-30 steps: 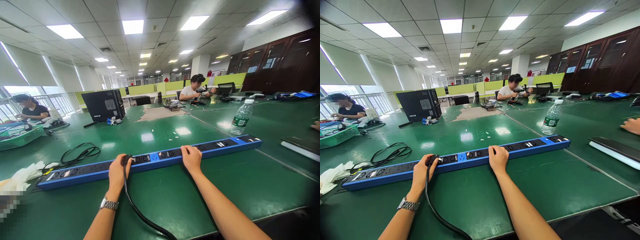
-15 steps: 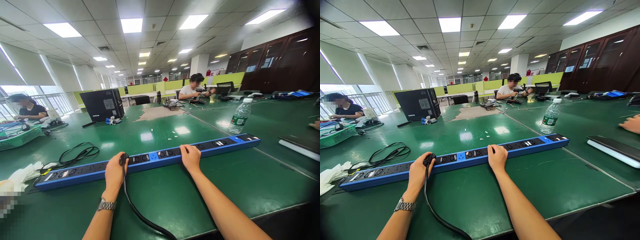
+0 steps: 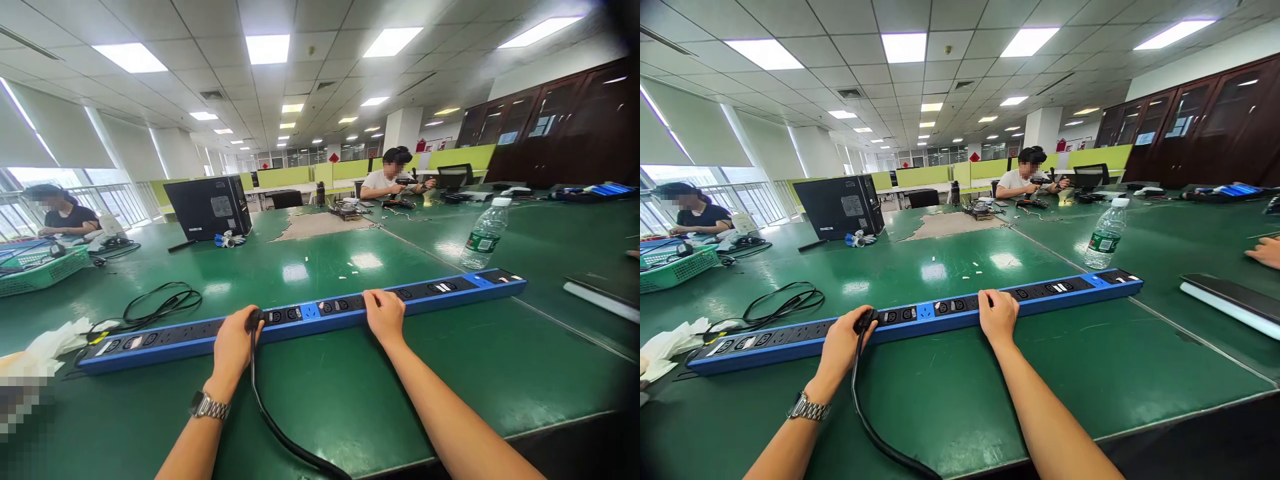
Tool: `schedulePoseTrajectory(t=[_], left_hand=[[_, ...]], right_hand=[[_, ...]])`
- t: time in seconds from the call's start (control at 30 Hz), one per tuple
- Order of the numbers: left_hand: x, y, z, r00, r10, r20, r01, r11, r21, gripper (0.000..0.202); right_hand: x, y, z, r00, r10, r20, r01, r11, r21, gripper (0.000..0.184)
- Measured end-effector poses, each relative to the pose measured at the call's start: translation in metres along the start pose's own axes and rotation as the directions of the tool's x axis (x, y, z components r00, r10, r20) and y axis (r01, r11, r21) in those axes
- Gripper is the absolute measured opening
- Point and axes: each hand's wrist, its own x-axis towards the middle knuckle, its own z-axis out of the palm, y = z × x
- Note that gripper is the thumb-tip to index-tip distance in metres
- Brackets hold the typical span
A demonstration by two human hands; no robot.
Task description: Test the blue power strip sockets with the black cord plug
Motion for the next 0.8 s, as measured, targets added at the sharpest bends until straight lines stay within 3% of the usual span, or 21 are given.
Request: schedulePoseTrajectory(t=[0.2, 0.3, 0.43, 0.8], left_hand=[[-0.003, -0.012, 0.011, 0.994, 0.006, -0.109, -0.02, 0.992, -0.123, 0.035], [-0.005, -0.009, 0.012, 0.979, 0.04, -0.2, -0.077, 0.98, -0.181, 0.035], [-0.004, 0.001, 0.009, 0.957, -0.03, -0.287, -0.032, 0.978, -0.208, 0.038], [0.004, 0.013, 0.016, 0.981, 0.151, -0.125, -0.164, 0.981, -0.103, 0.035]], right_hand=[[0.0, 0.0, -0.001, 1.0, -0.007, 0.007, 0.007, 1.0, 0.001, 0.038], [0.0, -0.001, 0.0, 1.0, -0.003, 0.0, 0.003, 1.0, -0.007, 0.039], [0.0, -0.001, 0.0, 1.0, -0.005, 0.0, 0.005, 1.0, -0.015, 0.039], [0.0, -0.001, 0.001, 1.0, -0.006, -0.001, 0.006, 1.0, -0.019, 0.04]])
